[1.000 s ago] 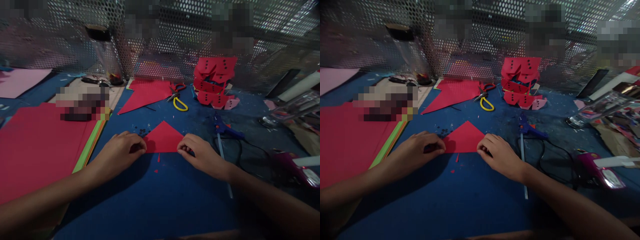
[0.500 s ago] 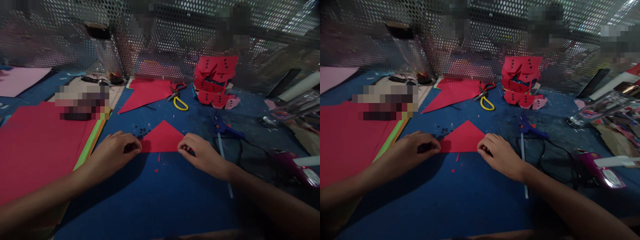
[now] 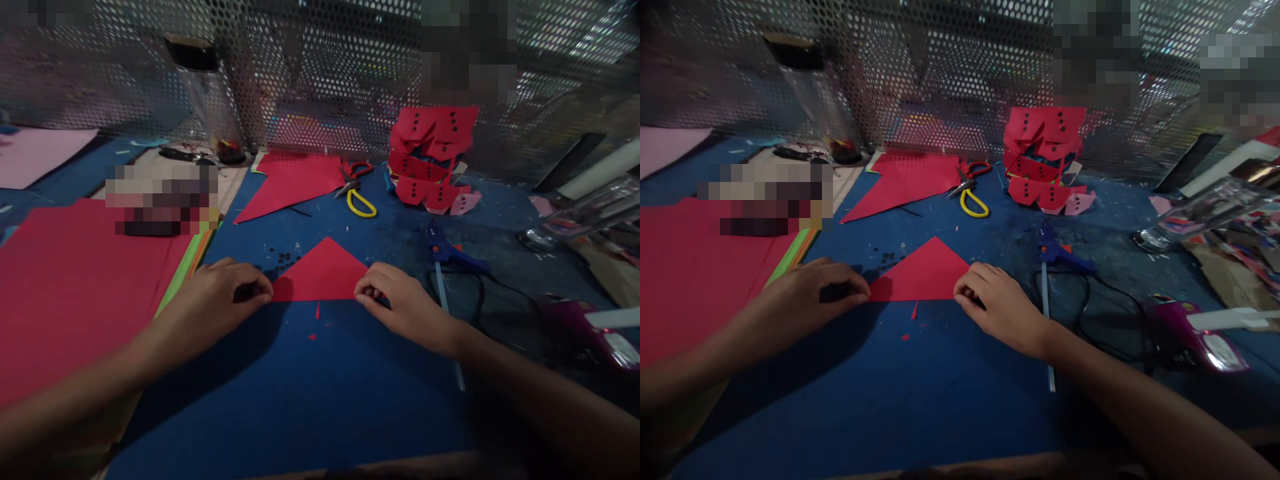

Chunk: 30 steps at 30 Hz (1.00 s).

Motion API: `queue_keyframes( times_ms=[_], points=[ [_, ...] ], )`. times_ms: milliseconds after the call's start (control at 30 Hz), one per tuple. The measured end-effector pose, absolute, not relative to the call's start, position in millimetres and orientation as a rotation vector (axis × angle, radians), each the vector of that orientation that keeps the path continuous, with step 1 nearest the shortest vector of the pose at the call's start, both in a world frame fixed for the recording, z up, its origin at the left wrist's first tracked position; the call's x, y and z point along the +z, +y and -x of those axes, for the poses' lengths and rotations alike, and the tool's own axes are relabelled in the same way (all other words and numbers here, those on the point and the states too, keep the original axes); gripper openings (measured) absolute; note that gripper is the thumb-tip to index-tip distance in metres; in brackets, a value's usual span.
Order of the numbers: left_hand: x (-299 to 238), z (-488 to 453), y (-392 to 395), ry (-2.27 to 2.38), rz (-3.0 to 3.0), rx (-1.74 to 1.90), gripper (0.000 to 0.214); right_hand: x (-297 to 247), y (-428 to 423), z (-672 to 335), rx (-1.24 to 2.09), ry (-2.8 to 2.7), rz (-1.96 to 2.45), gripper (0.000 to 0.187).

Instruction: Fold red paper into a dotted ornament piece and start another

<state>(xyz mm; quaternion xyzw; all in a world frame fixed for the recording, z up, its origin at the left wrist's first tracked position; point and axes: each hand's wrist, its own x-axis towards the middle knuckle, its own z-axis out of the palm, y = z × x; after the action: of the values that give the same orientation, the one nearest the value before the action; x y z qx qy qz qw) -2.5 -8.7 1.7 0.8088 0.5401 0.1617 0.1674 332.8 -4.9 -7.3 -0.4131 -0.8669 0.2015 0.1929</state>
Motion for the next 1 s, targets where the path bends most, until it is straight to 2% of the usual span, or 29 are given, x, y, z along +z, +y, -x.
queue_keyframes(
  times_ms=[1000],
  points=[
    [0.7,37.2,1.6,1.536,-2.266,0.336,0.014,-5.1,-4.8,-333.2,0.581,-2.428,1.143,0.005]
  ],
)
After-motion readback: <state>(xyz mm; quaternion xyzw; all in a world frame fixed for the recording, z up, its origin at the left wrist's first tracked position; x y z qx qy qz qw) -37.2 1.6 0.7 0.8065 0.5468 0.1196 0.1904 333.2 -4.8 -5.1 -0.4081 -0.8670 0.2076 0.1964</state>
